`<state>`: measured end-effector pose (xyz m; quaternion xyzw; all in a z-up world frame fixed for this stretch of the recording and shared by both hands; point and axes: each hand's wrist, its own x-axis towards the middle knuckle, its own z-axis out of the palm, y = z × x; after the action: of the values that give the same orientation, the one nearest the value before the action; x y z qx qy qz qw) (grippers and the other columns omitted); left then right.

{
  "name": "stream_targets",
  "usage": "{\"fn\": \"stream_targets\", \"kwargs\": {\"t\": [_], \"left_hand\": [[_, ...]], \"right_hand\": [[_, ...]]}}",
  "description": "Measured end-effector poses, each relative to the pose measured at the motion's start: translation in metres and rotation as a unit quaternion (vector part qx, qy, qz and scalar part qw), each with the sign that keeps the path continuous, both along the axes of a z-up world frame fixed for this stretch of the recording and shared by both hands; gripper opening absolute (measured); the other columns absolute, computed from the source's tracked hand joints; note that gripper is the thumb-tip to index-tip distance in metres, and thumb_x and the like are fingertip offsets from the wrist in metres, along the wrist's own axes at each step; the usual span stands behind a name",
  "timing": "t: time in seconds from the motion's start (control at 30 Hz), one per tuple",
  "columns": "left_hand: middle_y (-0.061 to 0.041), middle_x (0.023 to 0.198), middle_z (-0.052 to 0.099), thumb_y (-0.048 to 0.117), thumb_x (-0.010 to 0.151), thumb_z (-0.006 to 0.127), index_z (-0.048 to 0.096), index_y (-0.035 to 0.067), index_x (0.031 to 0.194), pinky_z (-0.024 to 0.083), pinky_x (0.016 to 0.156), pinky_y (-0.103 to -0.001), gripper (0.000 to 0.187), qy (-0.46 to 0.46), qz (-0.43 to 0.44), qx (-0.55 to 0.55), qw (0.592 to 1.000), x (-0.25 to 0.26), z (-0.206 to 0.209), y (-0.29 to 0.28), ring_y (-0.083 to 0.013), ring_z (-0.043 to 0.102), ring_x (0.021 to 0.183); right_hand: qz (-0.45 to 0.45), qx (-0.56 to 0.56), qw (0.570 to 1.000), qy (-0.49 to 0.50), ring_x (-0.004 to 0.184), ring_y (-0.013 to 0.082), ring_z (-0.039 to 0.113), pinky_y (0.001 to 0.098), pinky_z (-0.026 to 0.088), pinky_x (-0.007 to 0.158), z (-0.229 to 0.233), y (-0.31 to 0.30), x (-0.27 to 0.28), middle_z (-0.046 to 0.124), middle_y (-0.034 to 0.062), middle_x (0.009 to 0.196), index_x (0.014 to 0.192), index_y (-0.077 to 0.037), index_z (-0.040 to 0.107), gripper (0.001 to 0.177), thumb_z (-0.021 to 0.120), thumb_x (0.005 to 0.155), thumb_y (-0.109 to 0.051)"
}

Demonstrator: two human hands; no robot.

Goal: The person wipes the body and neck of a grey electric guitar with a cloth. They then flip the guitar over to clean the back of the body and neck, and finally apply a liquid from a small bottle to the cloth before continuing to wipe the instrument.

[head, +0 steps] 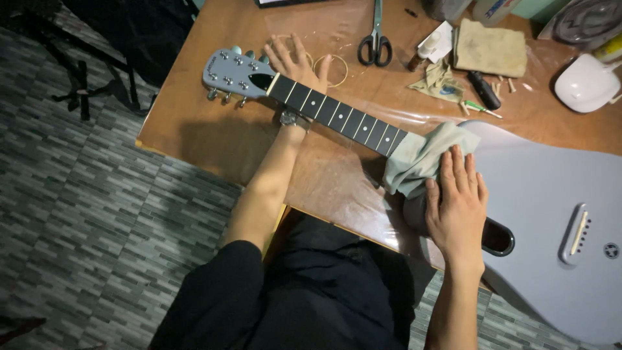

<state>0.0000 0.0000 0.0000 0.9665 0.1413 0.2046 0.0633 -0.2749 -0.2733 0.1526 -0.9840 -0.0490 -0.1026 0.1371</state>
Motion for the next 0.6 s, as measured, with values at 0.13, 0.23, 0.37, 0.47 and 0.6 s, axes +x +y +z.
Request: {"fn": "stream_targets", "kwargs": {"t": [0.13, 0.23, 0.37, 0.47, 0.6], "left_hand": [[-0.021, 0.17, 0.011, 0.094, 0.096, 0.052, 0.021, 0.024, 0.164, 0.016, 0.128, -0.063, 0.101, 0.027, -0.191, 0.049, 0.98, -0.035, -0.023, -0.024, -0.0376, 0.014, 0.16], [-0.019, 0.172, 0.002, 0.102, 0.096, 0.036, 0.007, 0.03, 0.167, 0.003, 0.126, -0.068, 0.105, 0.129, -0.253, 0.109, 0.953, -0.05, 0.007, -0.039, -0.0386, 0.005, 0.161], [-0.016, 0.17, -0.004, 0.095, 0.076, 0.001, 0.01, 0.033, 0.166, -0.001, 0.119, -0.077, 0.11, 0.151, -0.218, 0.037, 0.963, -0.027, 0.001, -0.039, -0.038, 0.0, 0.158], [-0.013, 0.17, 0.0, 0.09, 0.079, 0.002, 0.014, 0.03, 0.164, -0.001, 0.118, -0.075, 0.105, 0.23, -0.185, -0.012, 0.955, -0.013, 0.05, -0.027, -0.0373, -0.001, 0.156], [-0.016, 0.17, -0.003, 0.082, 0.093, 0.012, 0.008, 0.028, 0.165, 0.005, 0.12, -0.074, 0.09, 0.273, -0.154, -0.012, 0.949, 0.008, 0.078, -0.007, -0.0384, -0.001, 0.156]], "right_hand": [[0.007, 0.003, 1.0, -0.01, 0.154, 0.0408, 0.032, 0.0529, 0.027, 0.12, 0.003, 0.002, 0.001, 0.039, 0.0194, 0.167, 0.158, 0.002, 0.046, 0.054, 0.046, 0.112, -0.026], [-0.004, 0.01, 1.0, 0.011, 0.156, 0.0386, 0.029, 0.0524, 0.026, 0.121, 0.006, 0.003, -0.001, 0.035, 0.0164, 0.169, 0.159, 0.0, 0.043, 0.053, 0.043, 0.112, -0.026], [-0.004, -0.001, 1.0, 0.002, 0.156, 0.0381, 0.031, 0.052, 0.027, 0.121, 0.002, 0.001, 0.0, 0.036, 0.0164, 0.169, 0.159, -0.001, 0.044, 0.054, 0.043, 0.112, -0.027], [-0.004, 0.005, 1.0, 0.001, 0.157, 0.0368, 0.03, 0.0506, 0.026, 0.121, 0.005, 0.003, 0.0, 0.036, 0.0156, 0.169, 0.159, -0.001, 0.044, 0.054, 0.042, 0.112, -0.029], [-0.003, -0.004, 1.0, -0.005, 0.156, 0.0367, 0.031, 0.0502, 0.027, 0.121, 0.001, 0.001, 0.0, 0.037, 0.016, 0.169, 0.158, -0.001, 0.044, 0.054, 0.043, 0.112, -0.027]]}}
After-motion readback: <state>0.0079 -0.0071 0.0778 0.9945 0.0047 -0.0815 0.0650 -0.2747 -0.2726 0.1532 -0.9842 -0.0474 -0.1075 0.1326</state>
